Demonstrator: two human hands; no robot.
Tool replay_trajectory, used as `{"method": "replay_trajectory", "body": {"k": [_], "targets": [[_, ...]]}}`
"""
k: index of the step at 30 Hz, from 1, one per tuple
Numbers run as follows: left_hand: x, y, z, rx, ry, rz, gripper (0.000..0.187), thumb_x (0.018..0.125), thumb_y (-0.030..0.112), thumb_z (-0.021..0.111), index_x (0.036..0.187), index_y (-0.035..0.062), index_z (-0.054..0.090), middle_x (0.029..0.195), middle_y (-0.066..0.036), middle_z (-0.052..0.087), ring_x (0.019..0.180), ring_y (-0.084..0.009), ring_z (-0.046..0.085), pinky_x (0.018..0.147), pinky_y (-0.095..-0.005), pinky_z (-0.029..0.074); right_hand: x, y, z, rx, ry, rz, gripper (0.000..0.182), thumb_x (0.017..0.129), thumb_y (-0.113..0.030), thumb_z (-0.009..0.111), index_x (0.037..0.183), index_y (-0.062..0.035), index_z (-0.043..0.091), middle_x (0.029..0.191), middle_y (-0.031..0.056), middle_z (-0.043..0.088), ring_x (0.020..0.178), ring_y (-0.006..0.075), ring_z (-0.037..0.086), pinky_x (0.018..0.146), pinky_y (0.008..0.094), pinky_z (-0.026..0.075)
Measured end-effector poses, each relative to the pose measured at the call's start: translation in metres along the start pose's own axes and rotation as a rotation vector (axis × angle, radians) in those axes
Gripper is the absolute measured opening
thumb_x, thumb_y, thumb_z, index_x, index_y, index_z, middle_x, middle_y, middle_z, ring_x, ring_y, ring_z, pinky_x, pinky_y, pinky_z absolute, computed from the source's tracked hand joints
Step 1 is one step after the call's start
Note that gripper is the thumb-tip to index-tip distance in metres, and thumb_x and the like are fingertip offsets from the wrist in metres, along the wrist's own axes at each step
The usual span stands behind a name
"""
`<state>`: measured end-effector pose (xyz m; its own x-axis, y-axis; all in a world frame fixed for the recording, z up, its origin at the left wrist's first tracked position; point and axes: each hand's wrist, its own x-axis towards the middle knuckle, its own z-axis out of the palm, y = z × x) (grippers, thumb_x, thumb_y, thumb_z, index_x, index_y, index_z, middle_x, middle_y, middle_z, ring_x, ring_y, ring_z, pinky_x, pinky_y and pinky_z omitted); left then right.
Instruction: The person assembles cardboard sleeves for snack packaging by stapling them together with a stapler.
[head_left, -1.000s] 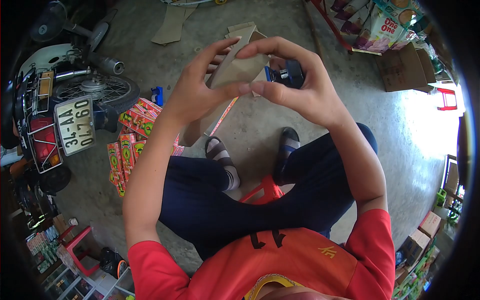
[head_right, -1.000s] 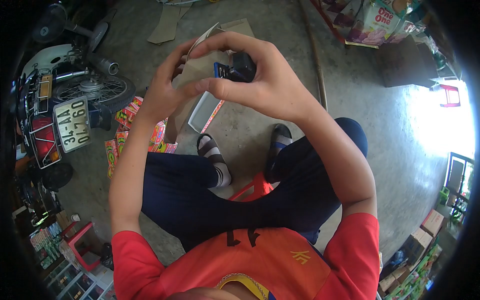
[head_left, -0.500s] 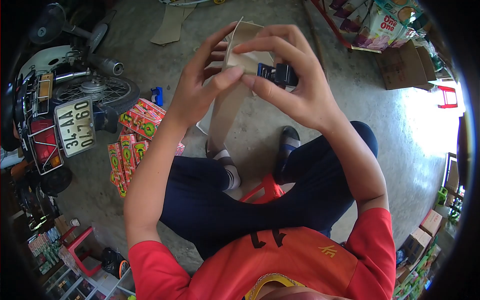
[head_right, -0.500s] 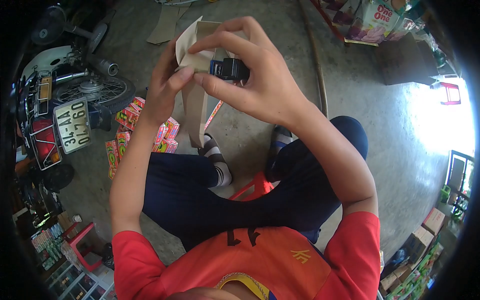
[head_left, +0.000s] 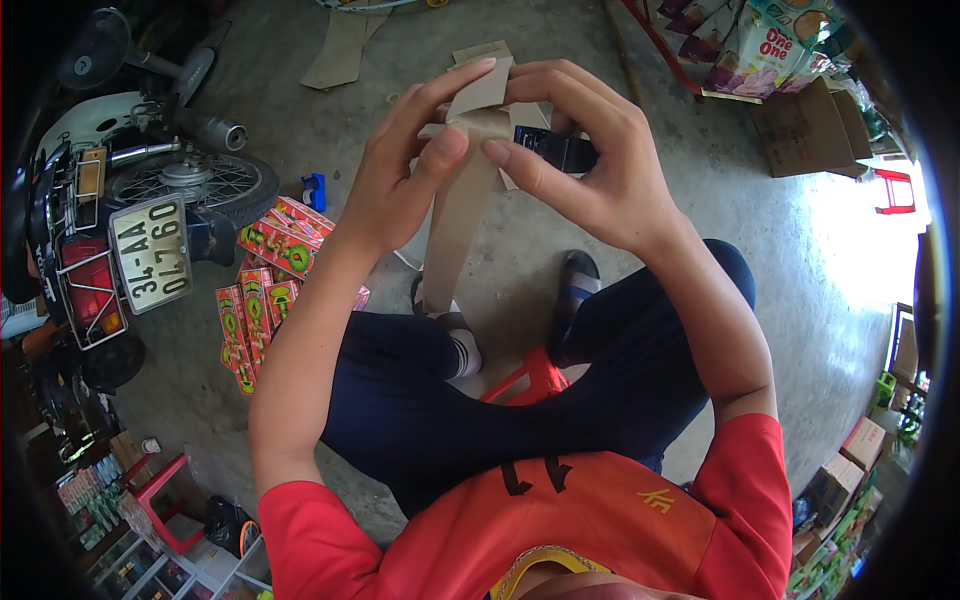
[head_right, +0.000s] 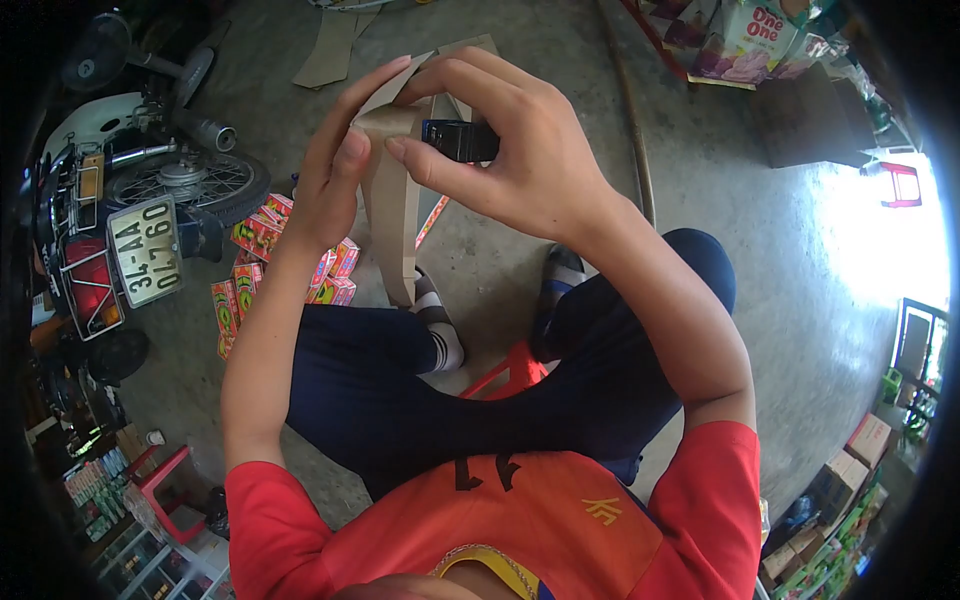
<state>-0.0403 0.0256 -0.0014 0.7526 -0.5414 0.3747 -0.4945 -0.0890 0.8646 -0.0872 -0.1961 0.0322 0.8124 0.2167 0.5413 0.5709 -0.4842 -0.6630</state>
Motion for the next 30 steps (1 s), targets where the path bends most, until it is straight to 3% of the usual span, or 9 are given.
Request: {"method": "replay_trajectory", "body": {"k": [3,6,9,10,14,20,25,30], "targets": [[0.002,0.006,0.001,-0.018,0.029,-0.03,0.053,0.105,0.047,0.057,0.147,0.0151,0.058,0.132,-0.01,0.061,0.112,-0.0187,0.064,0.09,-0.0328,0.055,0.0,-0.005,0.0,-0.023,0.067,-0.005,0.034,0.084,-0.029,0.081,0.103,-0.0018,0.071,0.104,0.0107,0.069,0.088,0.0285,0.068,0.078,0.0365,0.053],[0.003,0.006,0.0,-0.044,0.054,-0.049,0.048,0.103,0.042,0.061,0.142,0.0132,0.061,0.131,-0.01,0.061,0.111,-0.0193,0.065,0.09,-0.033,0.056,-0.001,0.001,0.005,0.103,0.127,0.091,0.04,0.094,-0.04,0.071,0.1,-0.0009,0.071,0.094,0.0097,0.068,0.082,0.0228,0.066,0.072,0.0344,0.051],[0.002,0.002,0.0,-0.043,0.06,-0.03,0.045,0.101,0.037,0.066,0.137,0.0116,0.063,0.13,-0.01,0.061,0.11,-0.0202,0.066,0.091,-0.034,0.056,0.003,0.001,-0.008,0.534,-0.007,0.659,0.057,0.104,-0.054,0.052,0.099,-0.0002,0.07,0.082,0.0077,0.064,0.076,0.0172,0.062,0.067,0.0323,0.048],[0.002,0.002,0.0,-0.044,0.056,-0.033,0.044,0.1,0.036,0.067,0.136,0.0111,0.064,0.13,-0.01,0.061,0.111,-0.0206,0.066,0.092,-0.0348,0.056,0.003,0.007,-0.009,0.556,-0.087,0.677,0.062,0.109,-0.056,0.037,0.101,-0.0023,0.067,0.084,0.0035,0.062,0.073,0.0098,0.058,0.066,0.026,0.046],[0.001,0.004,0.003,-0.016,0.043,-0.016,0.044,0.095,0.034,0.071,0.132,0.0102,0.066,0.127,-0.011,0.063,0.11,-0.024,0.067,0.093,-0.0385,0.056,0.002,0.014,-0.005,0.499,-0.12,0.768,0.056,0.108,-0.05,0.041,0.094,-0.0015,0.066,0.077,0.0051,0.062,0.066,0.0114,0.059,0.063,0.0266,0.046],[0.002,0.002,0.002,0.328,0.04,0.171,0.049,0.084,0.035,0.079,0.127,0.0124,0.069,0.12,-0.013,0.066,0.105,-0.0311,0.068,0.092,-0.0411,0.055,0.003,0.003,-0.009,0.476,-0.168,0.814,0.051,0.108,-0.042,0.041,0.091,0.0008,0.064,0.074,0.0064,0.062,0.064,0.0133,0.059,0.062,0.028,0.048],[0.002,0.004,0.003,0.442,0.038,0.218,0.053,0.078,0.038,0.083,0.124,0.015,0.07,0.119,-0.011,0.066,0.101,-0.0307,0.07,0.084,-0.0431,0.059,-0.003,0.021,-0.003,0.411,-0.182,0.715,0.053,0.108,-0.041,0.041,0.086,0.0023,0.063,0.072,0.0068,0.06,0.062,0.0136,0.059,0.061,0.0297,0.047],[0.0,0.007,0.01,0.485,0.012,0.233,0.053,0.077,0.036,0.083,0.123,0.0133,0.071,0.118,-0.012,0.067,0.1,-0.0309,0.071,0.083,-0.043,0.06,-0.002,0.015,-0.006,0.351,-0.235,0.796,0.053,0.109,-0.039,0.043,0.084,0.0034,0.062,0.073,0.0086,0.059,0.062,0.0148,0.058,0.06,0.0301,0.048]]}}
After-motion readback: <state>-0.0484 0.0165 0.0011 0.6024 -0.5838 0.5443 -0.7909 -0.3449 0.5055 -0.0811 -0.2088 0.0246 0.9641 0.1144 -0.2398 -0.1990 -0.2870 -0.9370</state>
